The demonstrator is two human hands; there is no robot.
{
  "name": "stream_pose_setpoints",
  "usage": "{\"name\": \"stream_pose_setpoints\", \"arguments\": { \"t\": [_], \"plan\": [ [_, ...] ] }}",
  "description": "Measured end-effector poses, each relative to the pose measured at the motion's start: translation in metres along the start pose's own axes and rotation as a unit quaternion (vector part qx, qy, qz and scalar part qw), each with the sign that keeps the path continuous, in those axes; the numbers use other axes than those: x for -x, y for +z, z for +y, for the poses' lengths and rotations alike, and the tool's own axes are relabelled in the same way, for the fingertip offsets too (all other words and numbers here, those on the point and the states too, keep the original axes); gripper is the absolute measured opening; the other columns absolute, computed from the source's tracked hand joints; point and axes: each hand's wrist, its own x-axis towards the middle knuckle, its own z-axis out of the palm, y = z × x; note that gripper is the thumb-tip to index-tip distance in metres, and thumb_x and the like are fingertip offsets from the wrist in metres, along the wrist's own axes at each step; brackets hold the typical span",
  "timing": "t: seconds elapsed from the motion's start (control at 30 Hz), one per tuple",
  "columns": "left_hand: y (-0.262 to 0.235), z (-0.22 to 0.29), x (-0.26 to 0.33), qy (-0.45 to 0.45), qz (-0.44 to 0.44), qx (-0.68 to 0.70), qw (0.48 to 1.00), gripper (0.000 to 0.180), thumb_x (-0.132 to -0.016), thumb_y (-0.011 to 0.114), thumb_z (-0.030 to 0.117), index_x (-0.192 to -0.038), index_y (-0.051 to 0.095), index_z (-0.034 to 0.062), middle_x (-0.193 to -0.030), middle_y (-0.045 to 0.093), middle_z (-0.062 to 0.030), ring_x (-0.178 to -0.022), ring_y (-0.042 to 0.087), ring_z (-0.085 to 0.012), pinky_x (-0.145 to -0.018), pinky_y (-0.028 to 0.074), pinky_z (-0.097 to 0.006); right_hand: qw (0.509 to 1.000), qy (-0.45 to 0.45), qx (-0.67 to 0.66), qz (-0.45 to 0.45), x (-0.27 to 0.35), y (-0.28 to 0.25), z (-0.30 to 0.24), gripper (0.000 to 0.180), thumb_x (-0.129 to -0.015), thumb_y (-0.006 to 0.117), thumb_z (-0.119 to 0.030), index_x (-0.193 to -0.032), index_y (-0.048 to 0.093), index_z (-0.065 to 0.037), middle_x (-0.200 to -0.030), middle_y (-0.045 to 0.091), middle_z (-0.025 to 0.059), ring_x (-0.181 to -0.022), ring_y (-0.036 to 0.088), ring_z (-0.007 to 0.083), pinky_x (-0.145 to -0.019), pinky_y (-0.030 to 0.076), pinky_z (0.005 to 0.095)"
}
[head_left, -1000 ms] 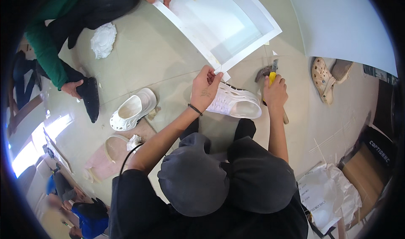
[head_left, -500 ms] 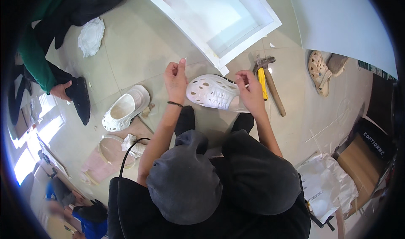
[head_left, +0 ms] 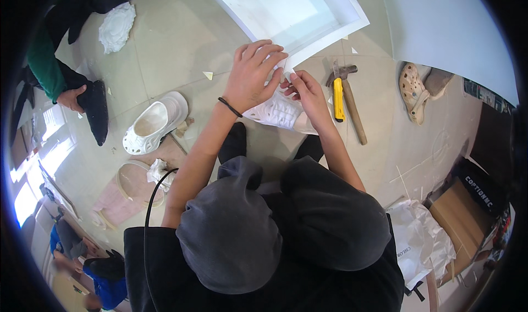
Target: The person assembles a white drawer unit by hammering nails into its edges and using a utility knife to trim excess material. The person works on the floor with tools and parts laid out nearby.
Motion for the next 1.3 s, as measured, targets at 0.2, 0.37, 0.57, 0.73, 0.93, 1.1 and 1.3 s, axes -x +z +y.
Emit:
{"name": "stream_pose_setpoints", "arguments": {
  "t": [0.2,0.37,0.57,0.73,0.93,1.1,1.3],
  "plan": [
    [-0.004,-0.010,0.000,0.023,-0.036,-0.016,0.999,0.039,-0.081,0.073,0.027,-0.119,0.068,0.0174,-0.123,0.065,0.0023,-0.126,0.053,-0.0230,-0.106,0.037,-0.045,1.000,-0.017,-0.009,0.022,-0.001,0.002,0.001,0.025,-0.101,0.054,-0.024,-0.098,0.064,-0.002,-0.082,0.070,0.0068,-0.073,0.061,0.0099,-0.070,0.048,0.0247],
    [-0.003,-0.014,-0.001,0.027,-0.019,0.003,0.999,0.035,-0.078,0.076,0.027,-0.111,0.072,0.0173,-0.121,0.067,0.0033,-0.122,0.056,-0.0228,-0.102,0.041,-0.043,0.999,-0.017,-0.003,0.049,0.001,0.006,-0.003,0.025,-0.101,0.056,-0.021,-0.094,0.065,0.001,-0.080,0.069,0.0083,-0.068,0.061,0.0109,-0.067,0.050,0.0251],
    [-0.002,-0.012,-0.002,0.042,0.008,0.007,0.999,0.036,-0.074,0.077,0.024,-0.109,0.073,0.0164,-0.117,0.069,0.0020,-0.117,0.059,-0.0237,-0.098,0.046,-0.041,0.997,-0.042,-0.033,0.051,-0.001,0.006,0.005,0.027,-0.101,0.056,-0.022,-0.091,0.064,0.001,-0.074,0.067,0.0063,-0.065,0.060,0.0097,-0.066,0.050,0.0241],
    [0.000,-0.016,-0.002,0.056,0.014,0.013,0.998,0.039,-0.072,0.078,0.023,-0.109,0.073,0.0146,-0.114,0.069,0.0010,-0.115,0.060,-0.0247,-0.095,0.049,-0.041,0.947,-0.164,0.245,0.128,0.001,0.007,-0.003,0.015,-0.094,0.063,-0.018,-0.099,0.064,-0.004,-0.095,0.068,0.0120,-0.081,0.063,0.0231,-0.074,0.051,0.0342],
    [0.004,-0.017,-0.002,0.075,0.043,0.007,0.996,0.037,-0.069,0.079,0.022,-0.105,0.073,0.0133,-0.111,0.069,0.0008,-0.111,0.062,-0.0247,-0.090,0.053,-0.040,0.713,-0.474,0.497,0.141,-0.008,-0.012,-0.044,0.030,-0.083,0.074,-0.019,-0.110,0.065,-0.009,-0.108,0.065,0.0070,-0.102,0.062,0.0279,-0.089,0.048,0.0417],
    [0.004,-0.018,-0.005,0.105,0.048,-0.009,0.993,0.035,-0.069,0.079,0.022,-0.102,0.073,0.0114,-0.109,0.070,0.0005,-0.109,0.063,-0.0244,-0.089,0.054,-0.040,0.671,-0.518,0.529,0.031,-0.024,-0.027,-0.041,0.034,-0.078,0.076,-0.022,-0.108,0.066,-0.011,-0.105,0.065,0.0028,-0.105,0.062,0.0237,-0.091,0.050,0.0406],
    [0.011,-0.028,-0.005,0.163,0.088,-0.047,0.982,0.028,-0.073,0.077,0.027,-0.095,0.072,0.0105,-0.106,0.069,0.0019,-0.104,0.064,-0.0208,-0.093,0.053,-0.040,0.599,-0.555,0.576,-0.026,-0.035,-0.035,-0.053,0.031,-0.077,0.076,-0.021,-0.104,0.067,-0.010,-0.102,0.064,0.0022,-0.100,0.063,0.0222,-0.087,0.054,0.0360]
  ]
}}
